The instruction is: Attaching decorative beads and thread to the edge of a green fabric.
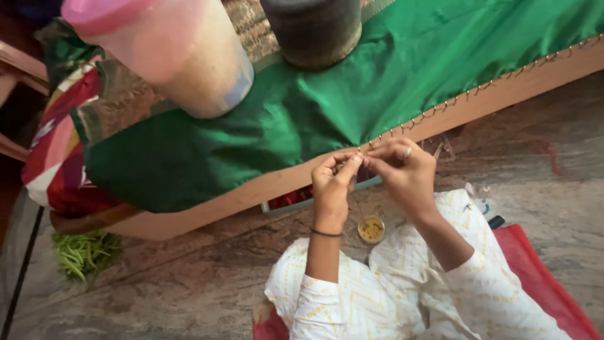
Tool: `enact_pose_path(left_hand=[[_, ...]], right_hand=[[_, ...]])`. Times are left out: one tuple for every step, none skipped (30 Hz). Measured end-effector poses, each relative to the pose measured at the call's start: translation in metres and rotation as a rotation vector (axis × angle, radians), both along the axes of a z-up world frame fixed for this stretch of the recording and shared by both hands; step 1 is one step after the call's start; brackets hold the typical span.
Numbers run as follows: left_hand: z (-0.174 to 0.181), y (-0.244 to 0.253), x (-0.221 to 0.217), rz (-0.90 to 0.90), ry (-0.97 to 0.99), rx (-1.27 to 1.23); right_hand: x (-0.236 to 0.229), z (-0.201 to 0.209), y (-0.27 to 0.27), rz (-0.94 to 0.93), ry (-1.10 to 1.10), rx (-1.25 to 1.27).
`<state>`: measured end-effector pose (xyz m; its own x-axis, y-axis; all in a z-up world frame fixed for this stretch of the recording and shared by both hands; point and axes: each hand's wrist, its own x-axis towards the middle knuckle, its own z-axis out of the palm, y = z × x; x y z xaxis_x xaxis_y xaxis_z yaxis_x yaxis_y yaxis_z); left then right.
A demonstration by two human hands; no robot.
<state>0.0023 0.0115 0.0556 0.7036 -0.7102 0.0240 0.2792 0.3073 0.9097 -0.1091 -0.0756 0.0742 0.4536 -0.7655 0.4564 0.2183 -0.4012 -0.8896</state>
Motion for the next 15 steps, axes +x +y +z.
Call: enact_pose_path(left_hand=[[-0.004,0.0,0.001,-0.001,0.009,0.003],[-0.009,0.001,0.003,-0.016,0.017,-0.054],[-0.013,0.001,0.004,-0.03,0.024,-0.111],[-0.009,0.001,0.0,-0.029,0.029,-0.112],[-0.005,0.001,-0.003,-0.018,0.105,-0.105],[-0.001,0.001,-0.004,-0.007,0.176,-0.096],[-0.003,0.0,-0.004,-0.005,0.177,-0.095],[-0.005,-0.001,-0.004,-0.01,0.215,-0.118],[-0.007,-0.002,-0.005,-0.014,0.252,-0.142],[-0.007,-0.003,-0.006,-0.02,0.251,-0.14],[-0.008,-0.003,-0.007,-0.025,0.272,-0.149],[-0.006,-0.004,-0.006,-0.029,0.288,-0.161],[-0.007,-0.004,-0.007,-0.034,0.282,-0.163],[-0.007,-0.005,-0.007,-0.04,0.305,-0.161],[-0.006,-0.005,-0.006,-0.045,0.329,-0.158]], right_hand=[[0.003,-0.005,-0.003,-0.001,0.009,0.003],[0.005,-0.01,-0.006,0.121,-0.077,0.246],[0.008,-0.014,-0.009,0.241,-0.164,0.49],[0.008,-0.014,-0.009,0.241,-0.159,0.49],[0.009,-0.014,-0.009,0.285,-0.197,0.623],[0.012,-0.014,-0.008,0.33,-0.239,0.759],[0.014,-0.011,-0.007,0.331,-0.238,0.76],[0.015,-0.009,-0.006,0.317,-0.236,0.774],[0.016,-0.007,-0.005,0.304,-0.233,0.787],[0.015,-0.011,-0.005,0.299,-0.237,0.787],[0.015,-0.013,-0.005,0.289,-0.243,0.792],[0.017,-0.014,-0.007,0.285,-0.253,0.793],[0.015,-0.018,-0.007,0.284,-0.26,0.788],[0.016,-0.02,-0.008,0.28,-0.236,0.786],[0.017,-0.021,-0.008,0.275,-0.211,0.783]])
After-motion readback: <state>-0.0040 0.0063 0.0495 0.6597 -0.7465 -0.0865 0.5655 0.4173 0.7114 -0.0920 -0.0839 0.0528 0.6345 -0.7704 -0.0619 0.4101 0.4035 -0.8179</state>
